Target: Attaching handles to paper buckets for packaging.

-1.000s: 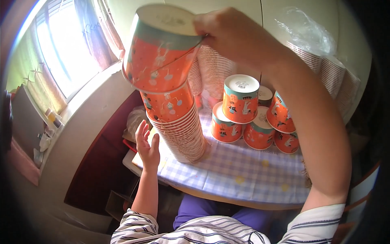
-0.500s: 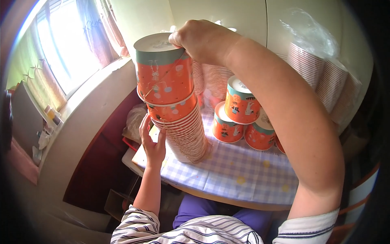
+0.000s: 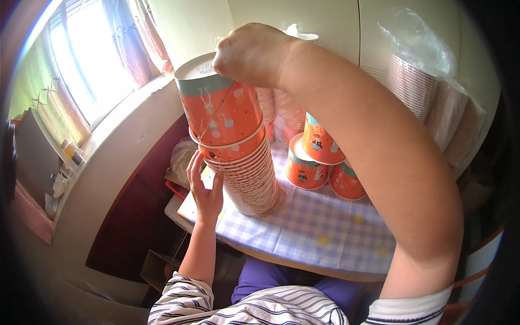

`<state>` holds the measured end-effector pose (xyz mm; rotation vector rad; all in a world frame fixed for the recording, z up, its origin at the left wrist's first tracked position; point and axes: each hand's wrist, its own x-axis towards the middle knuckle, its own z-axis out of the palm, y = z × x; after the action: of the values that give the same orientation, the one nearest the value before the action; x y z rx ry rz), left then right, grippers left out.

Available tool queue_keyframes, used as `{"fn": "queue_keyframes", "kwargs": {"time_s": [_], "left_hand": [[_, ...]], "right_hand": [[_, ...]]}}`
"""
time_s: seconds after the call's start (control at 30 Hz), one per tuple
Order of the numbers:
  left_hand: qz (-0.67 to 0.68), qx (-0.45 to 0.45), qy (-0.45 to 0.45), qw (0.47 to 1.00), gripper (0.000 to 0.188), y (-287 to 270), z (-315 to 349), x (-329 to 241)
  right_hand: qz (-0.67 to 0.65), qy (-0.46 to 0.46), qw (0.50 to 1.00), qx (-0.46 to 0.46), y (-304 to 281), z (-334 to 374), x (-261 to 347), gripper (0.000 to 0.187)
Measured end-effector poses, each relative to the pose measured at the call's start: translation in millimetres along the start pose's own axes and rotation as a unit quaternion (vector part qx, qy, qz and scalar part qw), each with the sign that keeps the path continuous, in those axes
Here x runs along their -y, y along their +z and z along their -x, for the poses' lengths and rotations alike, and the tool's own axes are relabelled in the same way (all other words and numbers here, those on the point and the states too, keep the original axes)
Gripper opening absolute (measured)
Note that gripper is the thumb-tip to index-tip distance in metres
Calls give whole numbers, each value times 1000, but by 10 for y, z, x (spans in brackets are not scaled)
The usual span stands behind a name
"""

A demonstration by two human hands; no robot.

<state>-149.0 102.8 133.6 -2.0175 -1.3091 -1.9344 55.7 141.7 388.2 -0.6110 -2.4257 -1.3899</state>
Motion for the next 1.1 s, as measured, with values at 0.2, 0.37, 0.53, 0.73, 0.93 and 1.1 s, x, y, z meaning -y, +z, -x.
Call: {"fn": "queue_keyframes", "kwargs": {"time_s": [0.2,0.37,0.53,0.73,0.93,1.1], "left_hand": [[-3,-2,5,1000,56,11,-17,-12],[-10,-4,-2,1000,57,20,1,-5],[-16,2,13,1000,58,12,-11,-13],[-26,1,12,1000,58,5,3,-31],[-29,5,-3,1000,58,-15,-4,-59],[-34,3,10,999,59,2,-7,-64]], "right_hand": [[28,-27,999,-11,89,-16,26,7],[27,-39,999,-10,113,-52,41,7],[62,-48,997,-29,196,-20,-23,8],[46,-66,996,-35,247,23,-16,8],[72,-72,995,-20,253,-1,1,7],[72,-63,995,-23,344,58,-11,7]]}}
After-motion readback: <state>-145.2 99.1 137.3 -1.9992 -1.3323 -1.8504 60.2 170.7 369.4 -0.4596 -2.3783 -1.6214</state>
